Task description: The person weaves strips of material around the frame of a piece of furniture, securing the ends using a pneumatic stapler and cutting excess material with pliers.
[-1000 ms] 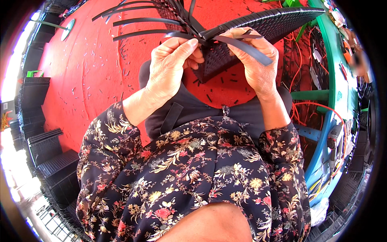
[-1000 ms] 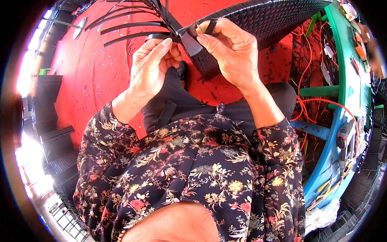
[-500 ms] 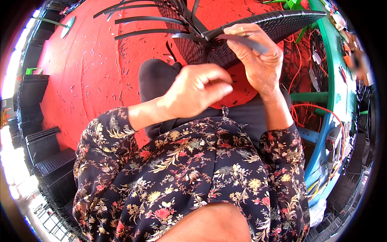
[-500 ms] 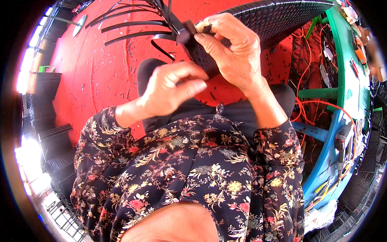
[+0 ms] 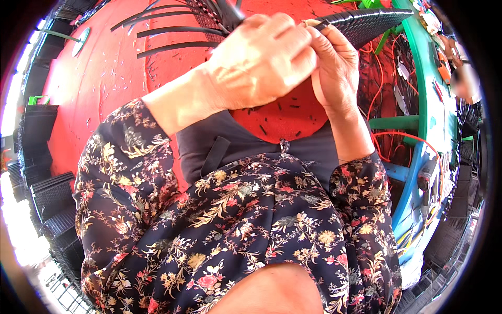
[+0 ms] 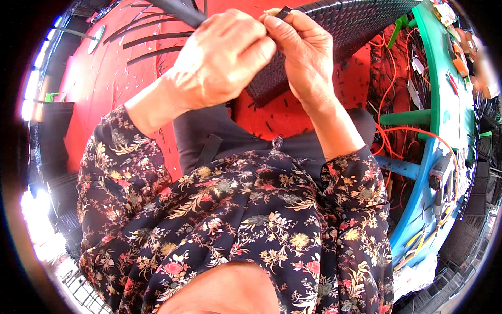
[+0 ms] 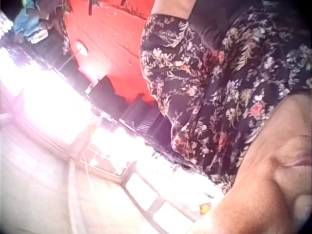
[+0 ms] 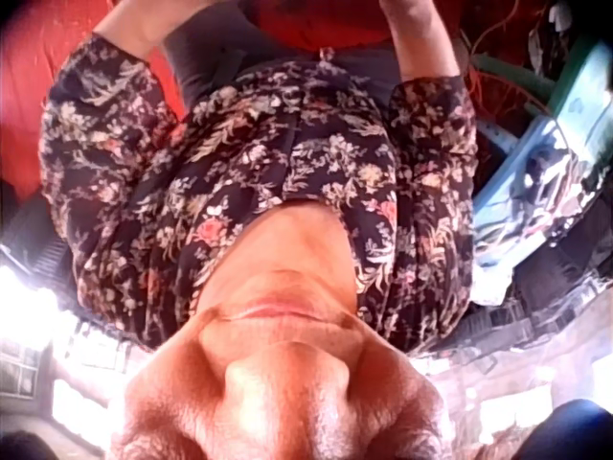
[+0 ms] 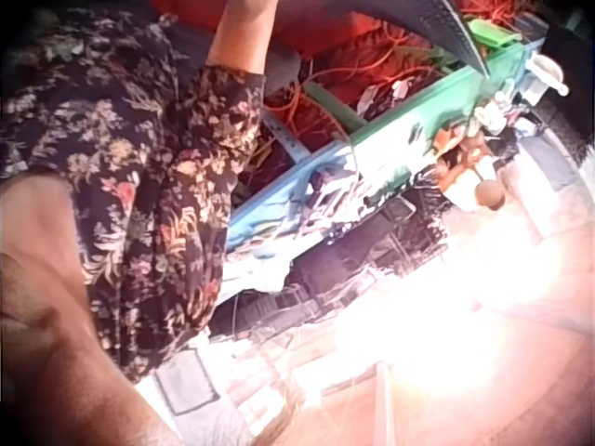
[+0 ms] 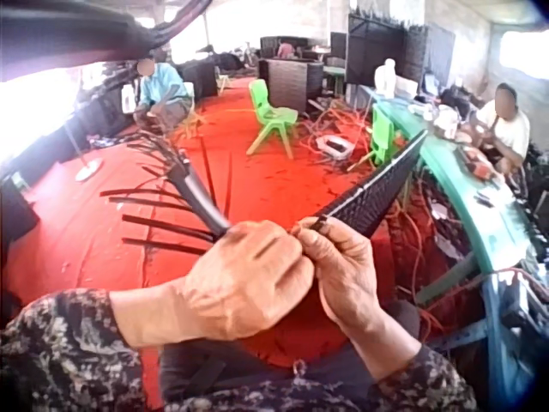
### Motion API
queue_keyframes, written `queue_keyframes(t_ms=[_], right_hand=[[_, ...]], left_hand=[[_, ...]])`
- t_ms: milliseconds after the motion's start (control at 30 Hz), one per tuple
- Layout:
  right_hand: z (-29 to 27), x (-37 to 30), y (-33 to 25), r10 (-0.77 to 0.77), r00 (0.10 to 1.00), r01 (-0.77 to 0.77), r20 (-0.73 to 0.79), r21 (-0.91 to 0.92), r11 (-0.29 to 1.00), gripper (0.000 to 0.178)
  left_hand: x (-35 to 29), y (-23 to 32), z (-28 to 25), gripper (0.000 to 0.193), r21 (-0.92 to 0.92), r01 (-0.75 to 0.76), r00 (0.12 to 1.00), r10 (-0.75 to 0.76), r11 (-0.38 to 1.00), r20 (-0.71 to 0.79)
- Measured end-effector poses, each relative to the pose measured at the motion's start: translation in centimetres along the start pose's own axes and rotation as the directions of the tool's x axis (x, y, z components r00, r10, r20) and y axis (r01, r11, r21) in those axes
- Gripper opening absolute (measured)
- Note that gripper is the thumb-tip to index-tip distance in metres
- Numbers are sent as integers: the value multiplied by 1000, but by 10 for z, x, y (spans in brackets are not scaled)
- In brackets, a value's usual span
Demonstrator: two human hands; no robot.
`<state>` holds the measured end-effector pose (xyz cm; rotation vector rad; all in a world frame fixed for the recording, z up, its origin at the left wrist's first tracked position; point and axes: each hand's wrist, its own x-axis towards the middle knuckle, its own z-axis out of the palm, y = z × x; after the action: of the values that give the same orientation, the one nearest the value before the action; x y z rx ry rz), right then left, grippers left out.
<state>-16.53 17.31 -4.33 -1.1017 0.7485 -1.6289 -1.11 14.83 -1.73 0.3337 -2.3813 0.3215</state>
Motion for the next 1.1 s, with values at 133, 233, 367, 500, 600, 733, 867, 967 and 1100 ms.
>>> queue_keyframes(t_ms=[133, 233, 367, 500, 600, 733, 867, 967, 1100], right_hand=[[-1, -6, 3, 10, 999, -14, -39, -100, 995, 12], [1, -11, 0, -27, 1000, 27, -3, -150, 988, 14], [5, -15, -6, 56, 998, -56, 13, -24, 998, 18], [6, -18, -13, 171, 984, -178, 52, 218, 959, 19], [4, -17, -17, 123, 986, -137, 109, 130, 982, 20], [10, -19, -38, 122, 981, -98, 148, -162, 982, 23], [17, -25, -54, 216, 960, -145, 181, -338, 930, 26], [23, -33, -65, 286, 935, -167, 210, -451, 877, 28], [33, -48, -85, 438, 846, -174, 303, -619, 766, 25]], left_hand=[[-10, -2, 0, 21, 77, 256, 959, -264, 964, 103], [-20, -5, -3, 19, 82, 335, 919, -344, 939, 194], [-23, -6, -3, 14, -22, 354, 931, -351, 935, 100], [-33, 7, 8, 13, -139, 452, 882, -465, 881, -78], [-35, 19, 13, 18, -118, 477, 863, -489, 871, -125], [-36, 31, 15, 18, -130, 471, 855, -488, 872, -177], [-42, 40, 10, 25, -239, 449, 854, -493, 861, -169], [-52, 45, 10, 25, -287, 410, 861, -471, 866, -191], [-69, 58, 8, 26, -312, 326, 872, -411, 893, -266]])
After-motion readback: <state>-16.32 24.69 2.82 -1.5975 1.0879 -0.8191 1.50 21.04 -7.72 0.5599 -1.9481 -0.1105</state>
